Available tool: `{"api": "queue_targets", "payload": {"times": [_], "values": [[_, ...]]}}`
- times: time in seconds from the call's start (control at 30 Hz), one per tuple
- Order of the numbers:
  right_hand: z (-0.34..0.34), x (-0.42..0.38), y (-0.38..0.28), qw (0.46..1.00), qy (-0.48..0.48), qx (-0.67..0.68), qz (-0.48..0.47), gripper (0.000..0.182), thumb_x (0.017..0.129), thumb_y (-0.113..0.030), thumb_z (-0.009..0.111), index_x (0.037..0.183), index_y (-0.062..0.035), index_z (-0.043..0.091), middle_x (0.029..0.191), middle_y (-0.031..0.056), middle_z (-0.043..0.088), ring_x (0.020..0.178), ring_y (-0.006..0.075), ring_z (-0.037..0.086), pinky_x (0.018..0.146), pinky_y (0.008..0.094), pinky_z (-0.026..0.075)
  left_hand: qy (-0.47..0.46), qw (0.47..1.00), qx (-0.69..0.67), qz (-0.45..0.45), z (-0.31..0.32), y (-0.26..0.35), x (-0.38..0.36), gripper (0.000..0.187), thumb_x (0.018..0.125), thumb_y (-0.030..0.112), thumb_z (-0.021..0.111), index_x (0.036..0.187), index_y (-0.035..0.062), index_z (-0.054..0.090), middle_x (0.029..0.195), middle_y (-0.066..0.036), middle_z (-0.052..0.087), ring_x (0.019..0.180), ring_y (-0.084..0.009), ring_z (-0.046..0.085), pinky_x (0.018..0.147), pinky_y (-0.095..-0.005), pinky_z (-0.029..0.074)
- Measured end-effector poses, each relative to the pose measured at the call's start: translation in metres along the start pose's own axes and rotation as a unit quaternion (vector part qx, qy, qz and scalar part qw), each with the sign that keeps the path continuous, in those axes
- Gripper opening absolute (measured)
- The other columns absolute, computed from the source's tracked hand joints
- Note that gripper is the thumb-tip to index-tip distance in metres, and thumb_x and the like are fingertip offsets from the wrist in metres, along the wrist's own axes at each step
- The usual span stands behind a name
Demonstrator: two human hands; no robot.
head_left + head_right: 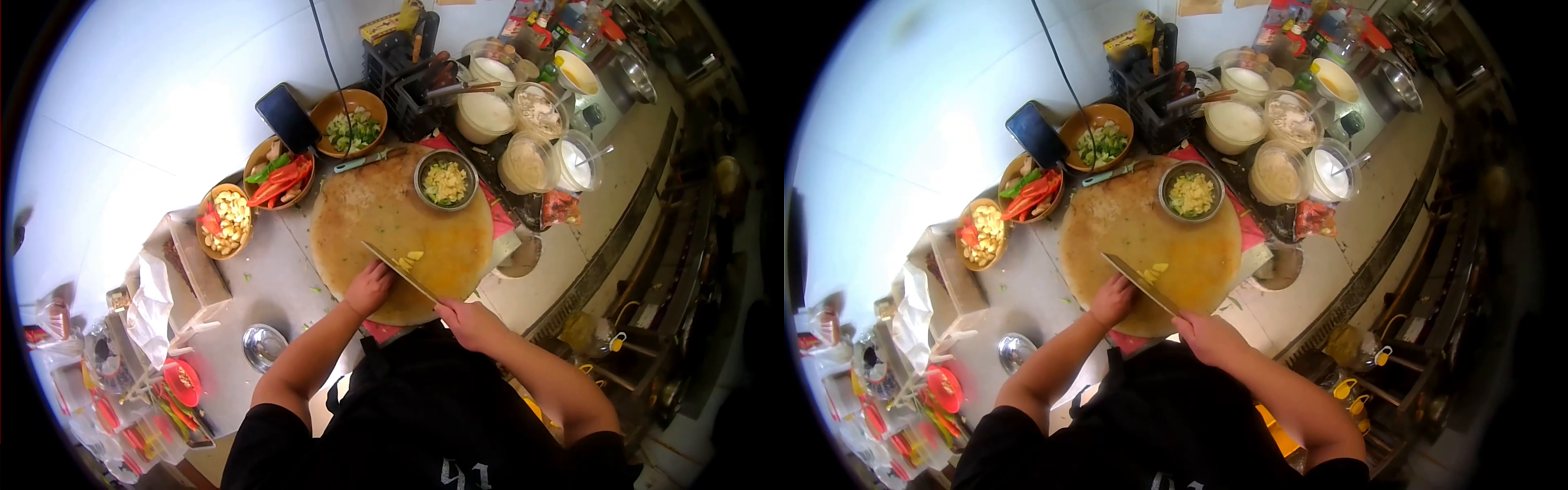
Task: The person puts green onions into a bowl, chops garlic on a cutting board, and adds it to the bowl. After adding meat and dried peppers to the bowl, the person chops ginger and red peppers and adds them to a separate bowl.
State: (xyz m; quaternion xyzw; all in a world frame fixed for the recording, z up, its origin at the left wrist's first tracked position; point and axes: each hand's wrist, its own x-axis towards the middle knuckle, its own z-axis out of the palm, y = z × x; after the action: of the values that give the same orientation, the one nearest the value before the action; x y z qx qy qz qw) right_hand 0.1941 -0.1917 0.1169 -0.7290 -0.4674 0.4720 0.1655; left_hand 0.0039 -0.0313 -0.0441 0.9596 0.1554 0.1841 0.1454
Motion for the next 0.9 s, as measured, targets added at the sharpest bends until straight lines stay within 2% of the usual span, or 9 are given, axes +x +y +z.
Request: {"api": "queue_targets", "payload": {"times": [0.33,0.43,0.5,0.57,0.63,0.7,0.77,0.83,0.9], "values": [[0.017,0.035,0.019,1.0,0.022,0.014,-0.012,0.043,0.1,-0.041,0.042,0.112,-0.0051,0.063,0.103,0.0237,0.066,0.099,0.0432,0.061,0.085,0.0477,0.048,0.002,1.0,-0.013,0.021,-0.004,-0.006,0.002,0.031,0.078,0.008,0.061,0.108,0.002,0.067,0.114,-0.014,0.062,0.112,-0.032,0.057,0.096,-0.0368,0.049],[0.018,0.024,0.034,0.998,0.062,0.007,-0.015,0.044,0.099,-0.043,0.043,0.118,-0.0067,0.061,0.102,0.0227,0.067,0.096,0.0428,0.063,0.083,0.0482,0.049,0.008,0.997,-0.069,-0.042,0.005,-0.035,-0.002,0.027,0.08,0.006,0.06,0.106,0.0029,0.066,0.111,-0.015,0.062,0.11,-0.0332,0.057,0.093,-0.0395,0.049],[0.011,0.012,0.04,0.998,0.056,-0.02,-0.01,0.045,0.098,-0.045,0.044,0.12,-0.0088,0.059,0.102,0.0222,0.067,0.094,0.0423,0.063,0.082,0.0486,0.05,0.071,0.976,-0.103,-0.178,0.006,-0.06,0.01,0.022,0.081,0.008,0.062,0.102,0.003,0.066,0.108,-0.016,0.062,0.107,-0.0337,0.058,0.09,-0.0419,0.049],[0.0,-0.001,0.041,0.997,0.053,-0.047,-0.004,0.047,0.097,-0.048,0.045,0.123,-0.0108,0.057,0.102,0.0216,0.068,0.092,0.0418,0.064,0.08,0.0489,0.05,0.083,0.975,-0.06,-0.197,-0.015,-0.065,0.03,0.021,0.081,0.011,0.064,0.101,0.0034,0.067,0.107,-0.015,0.063,0.106,-0.0333,0.059,0.089,-0.0422,0.049],[-0.01,-0.011,0.04,0.976,0.02,-0.215,0.018,0.051,0.095,-0.055,0.047,0.126,-0.0149,0.053,0.096,0.0194,0.069,0.088,0.0395,0.066,0.076,0.0495,0.052,0.095,0.972,-0.016,-0.216,-0.046,-0.057,0.052,0.021,0.081,0.014,0.066,0.1,0.0038,0.067,0.106,-0.014,0.063,0.104,-0.0329,0.059,0.087,-0.0425,0.049],[-0.018,-0.014,0.038,0.97,0.0,-0.243,0.016,0.052,0.094,-0.057,0.048,0.126,-0.0161,0.053,0.094,0.0179,0.069,0.088,0.0384,0.066,0.075,0.0494,0.052,0.011,0.971,-0.021,-0.237,-0.07,-0.034,0.076,0.023,0.081,0.021,0.07,0.098,0.0054,0.068,0.107,-0.012,0.063,0.105,-0.0326,0.059,0.088,-0.0427,0.049],[-0.017,-0.017,0.043,0.963,-0.021,-0.27,0.014,0.053,0.093,-0.059,0.048,0.126,-0.0174,0.053,0.091,0.0163,0.069,0.087,0.0374,0.067,0.074,0.0493,0.052,-0.147,0.952,-0.123,-0.237,-0.073,-0.005,0.094,0.023,0.081,0.024,0.07,0.097,0.0071,0.069,0.107,-0.011,0.063,0.106,-0.0328,0.059,0.089,-0.0423,0.049],[-0.011,-0.015,0.05,0.948,0.017,-0.316,-0.033,0.056,0.092,-0.061,0.05,0.129,-0.0191,0.053,0.083,0.0106,0.068,0.079,0.0332,0.068,0.067,0.0449,0.054,-0.238,0.952,-0.13,-0.143,-0.062,0.021,0.102,0.028,0.081,0.024,0.071,0.103,0.0071,0.068,0.108,-0.012,0.062,0.109,-0.0336,0.058,0.09,-0.0428,0.049],[-0.018,-0.019,0.046,0.95,0.004,-0.311,-0.02,0.055,0.092,-0.06,0.05,0.127,-0.0184,0.052,0.086,0.012,0.068,0.082,0.0347,0.067,0.069,0.0462,0.053,-0.21,0.959,-0.119,-0.151,-0.024,0.025,0.101,0.033,0.079,0.025,0.073,0.106,0.0071,0.067,0.111,-0.014,0.061,0.107,-0.0347,0.059,0.091,-0.0434,0.049]]}}
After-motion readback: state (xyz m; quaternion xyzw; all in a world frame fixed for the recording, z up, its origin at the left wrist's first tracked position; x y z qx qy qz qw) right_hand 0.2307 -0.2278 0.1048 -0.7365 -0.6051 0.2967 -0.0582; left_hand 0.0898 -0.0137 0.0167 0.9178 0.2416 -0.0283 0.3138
